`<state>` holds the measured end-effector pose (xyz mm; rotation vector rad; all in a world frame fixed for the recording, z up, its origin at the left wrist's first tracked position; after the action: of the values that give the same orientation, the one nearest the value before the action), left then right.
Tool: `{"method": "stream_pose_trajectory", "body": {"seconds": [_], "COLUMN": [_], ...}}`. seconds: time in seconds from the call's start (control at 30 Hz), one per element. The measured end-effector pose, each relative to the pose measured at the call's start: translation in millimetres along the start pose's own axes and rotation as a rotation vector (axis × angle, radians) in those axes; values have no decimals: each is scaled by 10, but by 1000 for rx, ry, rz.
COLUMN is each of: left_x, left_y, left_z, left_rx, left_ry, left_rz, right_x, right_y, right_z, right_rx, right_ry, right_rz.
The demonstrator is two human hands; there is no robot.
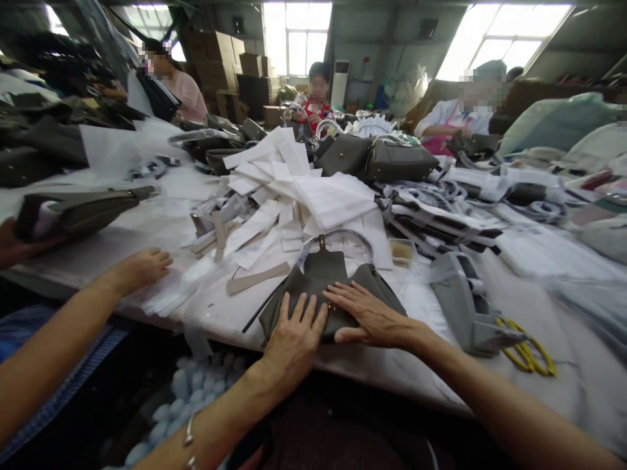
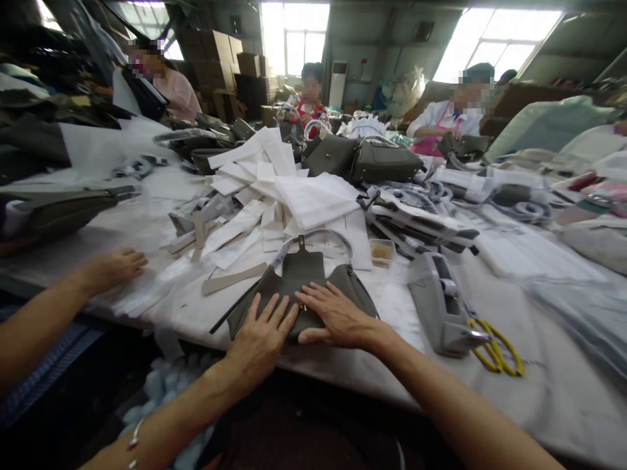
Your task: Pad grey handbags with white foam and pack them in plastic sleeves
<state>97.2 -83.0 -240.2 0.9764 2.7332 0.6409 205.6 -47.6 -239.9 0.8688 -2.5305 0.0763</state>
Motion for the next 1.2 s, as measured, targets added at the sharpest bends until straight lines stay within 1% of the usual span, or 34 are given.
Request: {"method": "stream_pose_trajectory", "body": {"seconds": [0.07, 0.13, 0.17, 0.2, 0.23, 0.27, 0.3, 0.33, 0.37, 0.43, 0.47, 0.53, 0.6, 0.67, 0.73, 0.8, 0.9, 0.97, 1.0, 1.07, 1.1, 1.17, 1.2], "left_x": [53, 210, 363, 588, 842, 1070, 1249, 1346, 1372, 1315, 1259, 1170, 1171, 1221, 1273, 1313, 1337, 1308, 1286, 1211, 1138, 905, 755], "left_y": [42, 116, 175, 242, 302, 349, 396, 454, 519, 629, 672, 737, 781, 804, 807, 790, 772, 785, 796, 809, 795, 690, 589], "left_z": [-105, -285, -390, -485, -560, -588, -569, -480, -344, -69, 33, 133, 116, 79, 121, 229, 322, 277, 214, 29, -60, -174, -185], "left_rx": [54, 89, 70, 11, -75, -144, -190, -175, -119, 0, 39, 57, 3, -37, -26, 6, 13, 14, 12, 8, 24, 114, 186], "left_ry": [-171, -416, -534, -614, -649, -659, -662, -692, -749, -850, -876, -833, -626, -310, -78, 1, 24, 48, 57, 18, -48, -232, -309], "left_rz": [1, -36, -104, -225, -357, -468, -543, -568, -558, -499, -460, -381, -315, -229, -142, -92, -83, -71, -65, -53, -34, 39, 89], "right_x": [-35, -61, -65, -61, -52, -41, -33, -30, -31, -44, -55, -72, -78, -82, -106, -135, -154, -162, -167, -172, -174, -180, -182], "right_y": [29, 33, 32, 29, 26, 24, 22, 21, 20, 16, 11, -1, -7, 4, 29, 57, 82, 78, 72, 60, 55, 48, 47], "right_z": [6, 19, 26, 35, 45, 53, 60, 63, 62, 57, 58, 66, 71, 72, 75, 81, 91, 97, 96, 97, 98, 110, 118], "right_rx": [51, 56, 47, 39, 33, 28, 24, 20, 14, 1, -1, 6, 16, 26, 38, 43, 25, 7, -2, -12, -11, 0, 9], "right_ry": [62, 69, 59, 48, 37, 29, 25, 25, 28, 43, 55, 79, 98, 110, 111, 105, 98, 94, 93, 100, 106, 114, 114], "right_rz": [9, 29, 36, 37, 35, 29, 25, 21, 17, 12, 12, 14, 18, 34, 76, 112, 110, 93, 87, 77, 76, 84, 89]}}
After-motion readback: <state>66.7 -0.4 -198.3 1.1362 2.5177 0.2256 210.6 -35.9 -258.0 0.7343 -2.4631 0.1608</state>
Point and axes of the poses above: each hand's wrist, its own y-axis towards the middle knuckle, its own z-axis out of the palm, x = y × z, the point moved 9 cm from there along y, towards the middle knuckle, and after that the axes turned 14 degrees about -x, right-handed, at the moved point
